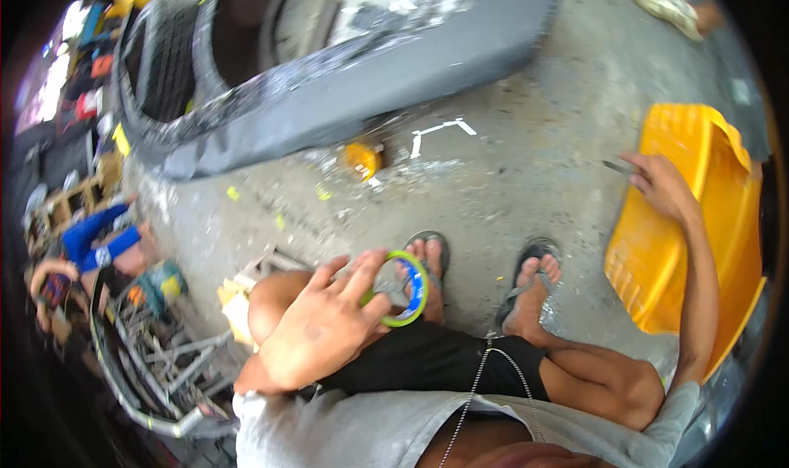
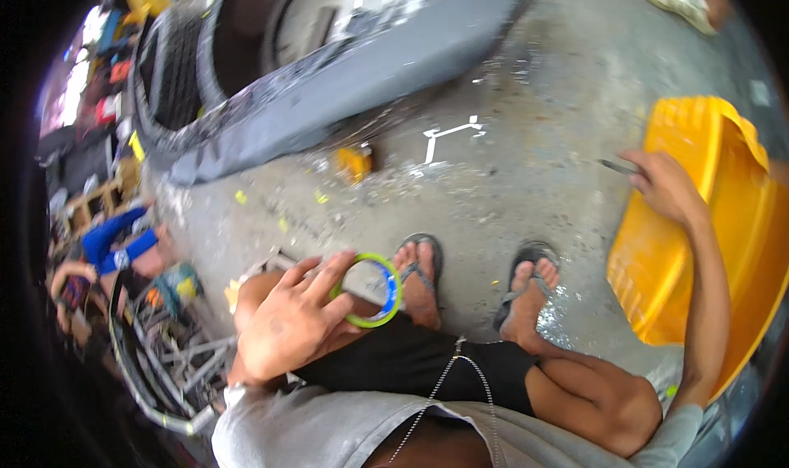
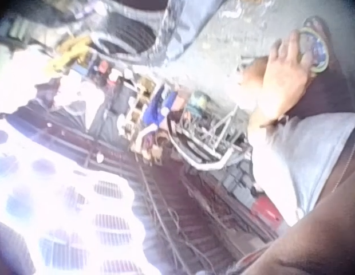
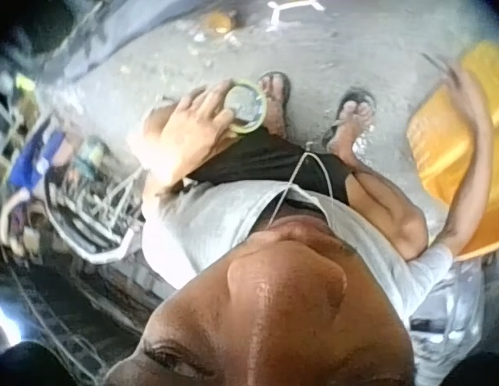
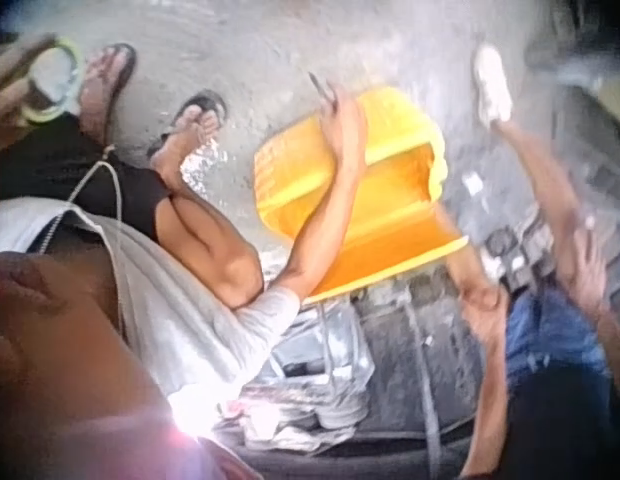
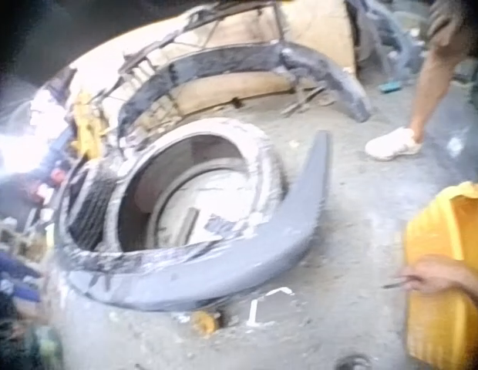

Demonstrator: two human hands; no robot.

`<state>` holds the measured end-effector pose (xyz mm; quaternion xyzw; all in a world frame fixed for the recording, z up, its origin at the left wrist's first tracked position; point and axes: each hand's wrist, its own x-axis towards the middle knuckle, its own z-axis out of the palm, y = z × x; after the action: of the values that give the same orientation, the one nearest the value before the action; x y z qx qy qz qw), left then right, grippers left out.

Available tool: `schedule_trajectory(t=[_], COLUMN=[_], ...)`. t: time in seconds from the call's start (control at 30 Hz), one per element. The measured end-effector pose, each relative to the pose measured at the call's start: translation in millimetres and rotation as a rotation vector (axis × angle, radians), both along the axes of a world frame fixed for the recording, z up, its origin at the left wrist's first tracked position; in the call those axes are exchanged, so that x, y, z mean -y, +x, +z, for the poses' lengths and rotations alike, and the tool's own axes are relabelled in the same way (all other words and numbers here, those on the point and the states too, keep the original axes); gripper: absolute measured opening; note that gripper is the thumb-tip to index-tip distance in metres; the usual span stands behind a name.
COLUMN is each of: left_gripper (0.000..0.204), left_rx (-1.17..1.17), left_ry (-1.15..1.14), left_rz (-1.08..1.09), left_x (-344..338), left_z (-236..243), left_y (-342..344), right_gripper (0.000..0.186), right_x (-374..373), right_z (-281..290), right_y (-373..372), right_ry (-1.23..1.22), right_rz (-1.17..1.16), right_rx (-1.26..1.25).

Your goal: Applying adhesive and tape to repair a car bumper in a workshop setting.

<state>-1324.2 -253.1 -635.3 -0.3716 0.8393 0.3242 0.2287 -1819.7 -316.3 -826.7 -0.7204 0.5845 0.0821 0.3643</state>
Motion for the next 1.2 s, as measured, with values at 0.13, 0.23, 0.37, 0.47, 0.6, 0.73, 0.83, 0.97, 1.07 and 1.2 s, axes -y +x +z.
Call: schedule_trajectory(t=[0.13, 0.23, 0.37, 0.47, 0.6, 0.73, 0.83, 0.97, 1.07, 1.2], left_gripper=[0.027, 0.027, 0.028, 0.028, 0.027, 0.027, 0.027, 0.027, 0.032, 0.032], left_rx=[-0.004, -0.039, -0.024, -0.033, -0.034, -0.033, -0.034, -0.048, 0.002, 0.036], left_ry=[-0.05, -0.102, -0.103, -0.106, -0.11, -0.106, -0.091, 0.008, -0.008, -0.011], left_rz=[0.01, -0.002, 0.008, 0.007, 0.009, 0.023, 0.025, 0.041, 0.041, 0.073], left_x=[-4, -7, -10, -9, -10, -9, -6, 0, -2, -7], left_z=[-3, -7, -8, -8, -8, -7, -6, 3, 1, 1], left_y=[4, 9, 8, 8, 9, 10, 7, 0, -1, -1], right_gripper=[0.041, 0.042, 0.042, 0.042, 0.042, 0.041, 0.041, 0.041, 0.042, 0.041], right_x=[5, 6, 5, 3, 4, 5, 8, 2, 1, 7], right_z=[13, 16, 10, 8, 9, 6, 14, 17, -10, 4], right_y=[11, 11, 14, 8, 9, 10, 14, -4, -12, 3], right_ry=[0.051, 0.061, 0.077, 0.078, 0.088, 0.076, 0.098, 0.033, -0.012, 0.028], right_rz=[-0.054, -0.066, -0.081, -0.081, -0.094, -0.08, -0.085, 0.002, 0.092, 0.069], right_rx=[0.018, -0.011, -0.001, -0.011, -0.013, -0.001, -0.023, -0.066, -0.059, -0.095])
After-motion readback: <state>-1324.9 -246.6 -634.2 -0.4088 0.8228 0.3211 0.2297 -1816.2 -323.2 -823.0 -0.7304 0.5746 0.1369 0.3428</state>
